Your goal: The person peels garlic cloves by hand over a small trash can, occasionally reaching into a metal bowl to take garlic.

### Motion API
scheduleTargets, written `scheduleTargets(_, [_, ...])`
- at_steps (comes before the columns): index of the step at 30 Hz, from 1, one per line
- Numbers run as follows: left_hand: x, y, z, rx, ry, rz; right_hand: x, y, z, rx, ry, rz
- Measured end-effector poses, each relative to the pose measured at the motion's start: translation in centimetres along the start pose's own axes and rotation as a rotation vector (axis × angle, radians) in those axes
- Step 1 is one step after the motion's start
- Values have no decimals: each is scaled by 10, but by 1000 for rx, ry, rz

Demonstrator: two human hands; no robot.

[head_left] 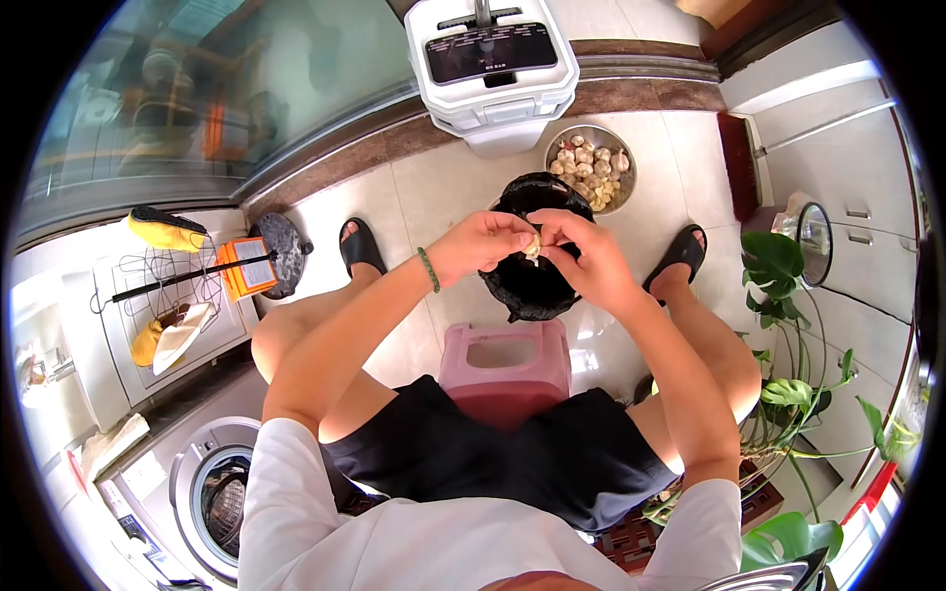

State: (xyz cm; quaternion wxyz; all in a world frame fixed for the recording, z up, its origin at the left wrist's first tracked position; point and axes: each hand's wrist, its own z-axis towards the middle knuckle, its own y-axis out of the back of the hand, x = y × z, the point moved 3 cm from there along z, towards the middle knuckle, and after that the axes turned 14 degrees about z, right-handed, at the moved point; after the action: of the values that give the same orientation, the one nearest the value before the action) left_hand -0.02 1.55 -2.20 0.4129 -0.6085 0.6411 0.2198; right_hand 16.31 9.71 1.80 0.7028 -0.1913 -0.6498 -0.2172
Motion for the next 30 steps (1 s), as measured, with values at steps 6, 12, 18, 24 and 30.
scheduleTargets(6, [-2,4,0,-3,29,-133,-5,2,2,31,-18,53])
scheduleTargets(12, [0,6,1,8,-4,-322,-4,0,1,-23,6,82])
scheduleTargets(18, [-10,0,-4,-20,-43,-339,-6,2,2,-73,-9,119])
scheduleTargets(24, [-5,5,0,-106,-61,-372,-8,1,1,-30,-22,114])
scheduleTargets(30, [-5,11,0,-217,-79,-397,-14,3,0,-29,-9,28])
